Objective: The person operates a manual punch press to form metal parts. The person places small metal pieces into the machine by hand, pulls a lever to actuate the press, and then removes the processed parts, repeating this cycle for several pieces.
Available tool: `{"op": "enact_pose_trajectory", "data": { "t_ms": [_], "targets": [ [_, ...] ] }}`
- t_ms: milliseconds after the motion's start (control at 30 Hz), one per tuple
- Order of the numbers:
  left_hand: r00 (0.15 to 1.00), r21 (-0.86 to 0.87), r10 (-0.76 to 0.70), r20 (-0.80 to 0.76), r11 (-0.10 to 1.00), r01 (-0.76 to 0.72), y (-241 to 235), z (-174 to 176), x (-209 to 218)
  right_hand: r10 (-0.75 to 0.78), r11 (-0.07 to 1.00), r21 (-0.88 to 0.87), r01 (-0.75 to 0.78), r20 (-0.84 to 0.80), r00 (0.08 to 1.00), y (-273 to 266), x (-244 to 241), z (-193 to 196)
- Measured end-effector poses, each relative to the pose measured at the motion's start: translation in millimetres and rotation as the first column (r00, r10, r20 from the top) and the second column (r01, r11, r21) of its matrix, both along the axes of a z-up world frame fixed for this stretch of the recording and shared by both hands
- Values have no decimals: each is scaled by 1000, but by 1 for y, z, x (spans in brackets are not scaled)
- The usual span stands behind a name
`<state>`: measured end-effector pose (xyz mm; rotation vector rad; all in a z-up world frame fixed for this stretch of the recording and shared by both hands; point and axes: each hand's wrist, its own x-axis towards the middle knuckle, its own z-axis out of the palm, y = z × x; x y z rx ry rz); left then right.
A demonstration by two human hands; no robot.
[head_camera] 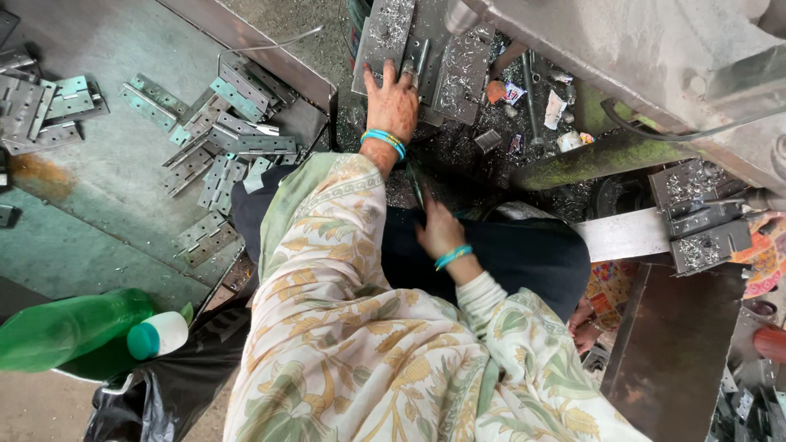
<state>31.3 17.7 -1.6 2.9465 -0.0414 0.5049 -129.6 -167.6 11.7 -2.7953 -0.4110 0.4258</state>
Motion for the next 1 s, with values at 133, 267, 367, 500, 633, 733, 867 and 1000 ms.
{"op": "enact_pose_trajectory", "data": {
  "t_ms": [133,267,367,500,633,733,867,1000],
  "targets": [
    [1000,1,-30,-7,1000,30,1,3,-3,-15,996,85,13,25,1000,-7,-5,-9],
    [997,25,-18,-76,999,20,5,14,-4,40,999,7,-40,-40,998,0,16,16],
    [997,32,-13,-70,999,16,-2,10,-11,112,994,19,-112,-2,994,-6,28,31],
    [1000,-6,-9,-17,1000,9,-2,5,-11,91,996,0,-91,-1,996,-14,31,11],
    [1000,14,-4,27,1000,4,-1,6,-13,-19,1000,-17,19,16,1000,-17,-11,-62],
    [997,52,-7,-74,999,11,1,15,-16,-11,992,130,-4,114,993,-20,-12,-81],
    [989,44,-14,-148,999,20,-1,19,-9,36,995,95,-40,49,998,-22,-3,-37],
    [988,-34,-5,-152,999,0,-3,11,3,96,994,40,-97,25,995,-18,23,7]
  ]
}}
